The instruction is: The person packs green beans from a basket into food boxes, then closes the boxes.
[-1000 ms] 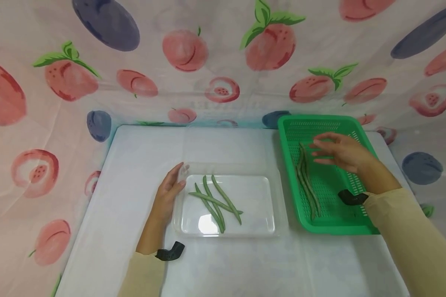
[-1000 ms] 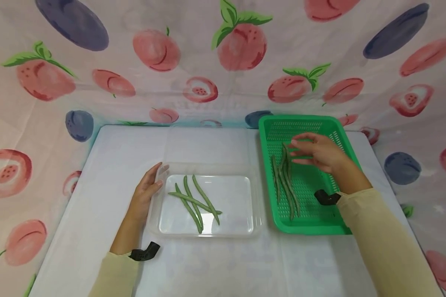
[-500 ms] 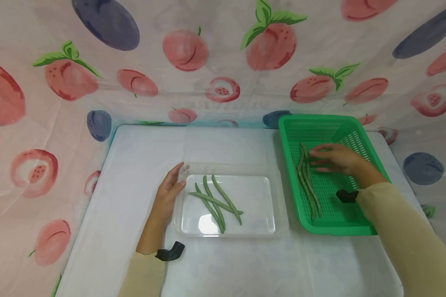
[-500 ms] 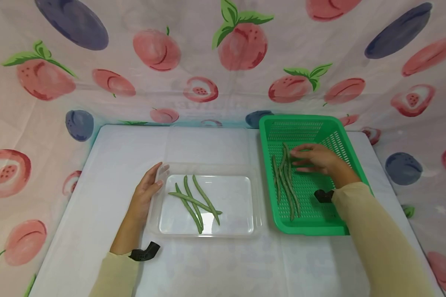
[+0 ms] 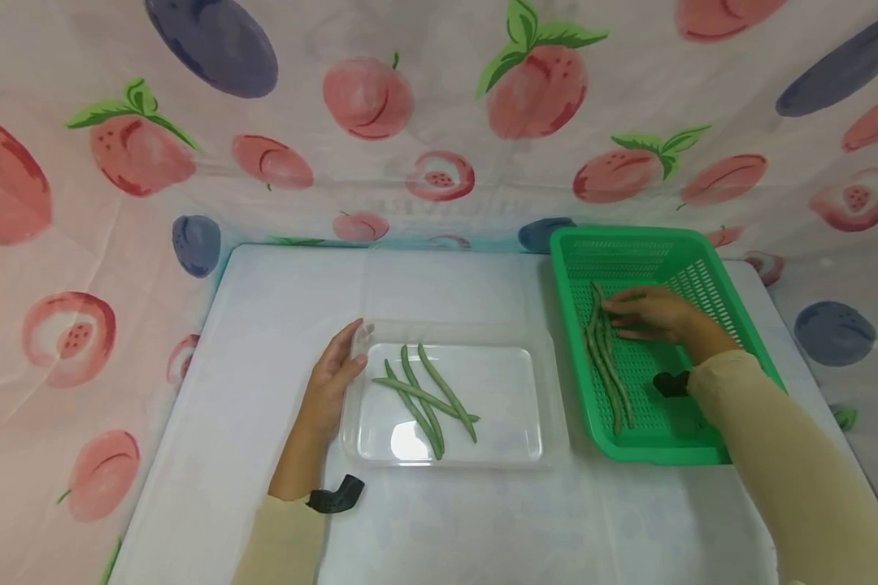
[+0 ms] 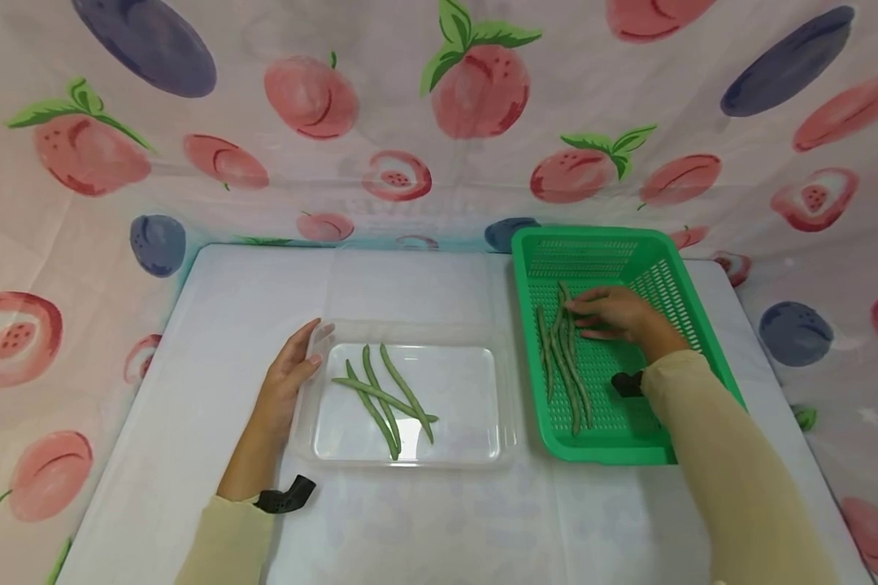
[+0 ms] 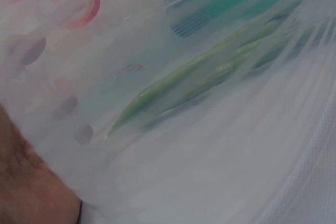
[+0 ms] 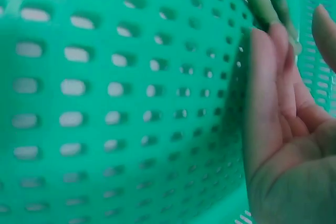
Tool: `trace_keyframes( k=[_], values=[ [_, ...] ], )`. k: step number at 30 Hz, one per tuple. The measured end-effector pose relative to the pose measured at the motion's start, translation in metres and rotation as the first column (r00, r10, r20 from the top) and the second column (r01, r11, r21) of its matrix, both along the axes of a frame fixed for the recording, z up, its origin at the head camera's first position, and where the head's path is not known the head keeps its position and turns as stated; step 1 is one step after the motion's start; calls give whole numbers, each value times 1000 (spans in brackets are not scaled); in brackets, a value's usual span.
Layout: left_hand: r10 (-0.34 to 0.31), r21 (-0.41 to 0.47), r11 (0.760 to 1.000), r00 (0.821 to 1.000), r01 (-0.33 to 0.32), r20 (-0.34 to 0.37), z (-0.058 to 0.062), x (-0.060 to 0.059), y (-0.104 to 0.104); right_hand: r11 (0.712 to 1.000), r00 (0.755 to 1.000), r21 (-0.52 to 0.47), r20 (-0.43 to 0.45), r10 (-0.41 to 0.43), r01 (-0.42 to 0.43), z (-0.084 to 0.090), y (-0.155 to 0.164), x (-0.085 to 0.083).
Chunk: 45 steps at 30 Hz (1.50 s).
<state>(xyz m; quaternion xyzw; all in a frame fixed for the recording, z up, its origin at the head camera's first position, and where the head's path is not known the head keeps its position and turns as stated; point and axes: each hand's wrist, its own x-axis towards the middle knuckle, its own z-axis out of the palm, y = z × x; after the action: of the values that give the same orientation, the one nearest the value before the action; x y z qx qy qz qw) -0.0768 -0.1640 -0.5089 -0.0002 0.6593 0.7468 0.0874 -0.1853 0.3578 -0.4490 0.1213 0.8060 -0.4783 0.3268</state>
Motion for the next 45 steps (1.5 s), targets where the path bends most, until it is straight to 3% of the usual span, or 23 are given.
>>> trace_keyframes(
  k=[12,22,38,45],
  values=[
    [-6,15,1000,1000,6,2,-2,1,-1,994,999,101,-1,-44,44,-11,-6,-2],
    [-6,35,999,1000,5,0,0,0,0,998,999,60,6,-35,34,-8,-3,-4],
    [-7,18,1000,1000,7,6,-1,-2,-1,999,1000,-10,3,31,-31,15,-9,9],
    [-6,17,1000,1000,6,5,0,-1,0,994,997,-70,-10,82,-82,36,-15,19]
  ],
)
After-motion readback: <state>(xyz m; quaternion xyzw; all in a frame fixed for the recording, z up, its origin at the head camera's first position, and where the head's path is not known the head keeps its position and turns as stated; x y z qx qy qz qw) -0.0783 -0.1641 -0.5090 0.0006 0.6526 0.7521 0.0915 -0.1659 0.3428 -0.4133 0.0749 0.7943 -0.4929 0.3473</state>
